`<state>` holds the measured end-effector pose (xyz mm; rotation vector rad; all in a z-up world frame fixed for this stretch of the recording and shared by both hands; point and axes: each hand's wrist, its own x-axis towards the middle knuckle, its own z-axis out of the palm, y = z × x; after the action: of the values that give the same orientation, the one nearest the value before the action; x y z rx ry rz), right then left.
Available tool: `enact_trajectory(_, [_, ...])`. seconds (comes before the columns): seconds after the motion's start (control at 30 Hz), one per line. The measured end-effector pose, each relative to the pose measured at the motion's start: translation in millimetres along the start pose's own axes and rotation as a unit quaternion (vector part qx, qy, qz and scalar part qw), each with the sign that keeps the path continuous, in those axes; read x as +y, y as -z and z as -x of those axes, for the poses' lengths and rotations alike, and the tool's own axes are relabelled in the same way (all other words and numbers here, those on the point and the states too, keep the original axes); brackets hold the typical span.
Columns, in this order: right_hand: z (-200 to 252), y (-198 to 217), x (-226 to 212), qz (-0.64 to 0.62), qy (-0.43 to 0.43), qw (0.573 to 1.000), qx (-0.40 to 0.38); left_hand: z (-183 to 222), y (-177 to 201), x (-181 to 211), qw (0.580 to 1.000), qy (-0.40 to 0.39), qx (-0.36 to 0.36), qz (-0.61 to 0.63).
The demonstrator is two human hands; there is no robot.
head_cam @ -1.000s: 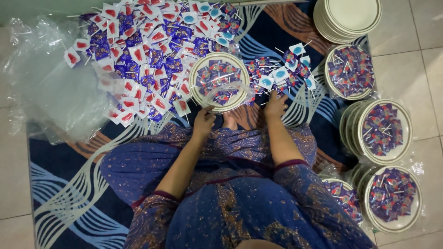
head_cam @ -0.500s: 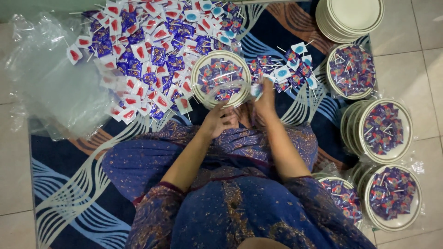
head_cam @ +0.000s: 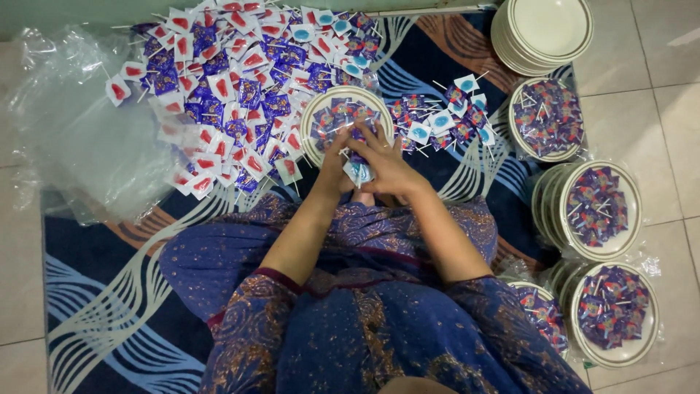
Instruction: The person picks up a plate, places several small packets onto it, and slides the plate into a plastic bag. They then continue to arrange more packets onto subsequent plates from a pile and stack the finished items.
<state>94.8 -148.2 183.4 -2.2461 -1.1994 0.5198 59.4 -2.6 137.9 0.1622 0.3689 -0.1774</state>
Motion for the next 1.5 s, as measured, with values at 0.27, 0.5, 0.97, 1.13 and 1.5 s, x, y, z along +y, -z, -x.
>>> enact_trajectory(0.27, [14, 3, -10, -0.136, 0.127, 0.953, 0.240, 8, 12, -6, 0.984, -0.097, -0.144, 0.025])
enact_trajectory(0.5, [35, -47, 37, -0.160, 0.005, 0.932, 0.324, -13, 60, -7, 0.974, -0.141, -0.175, -0.016])
enact_trajectory(0.97, [45, -83, 25, -0.088, -0.163, 0.963, 0.196, 8, 106, -13, 0.984, -0.138, -0.092, -0.060])
enact_trajectory(1.13, [45, -89, 20, -0.009, -0.115, 0.972, 0.203, -3, 139, -13, 0.981, -0.137, -0.122, -0.065])
enact_trajectory(1.5, [20, -112, 121, 0.038, -0.331, 0.937, 0.107, 29, 154, 10, 0.983, -0.135, -0.122, 0.024])
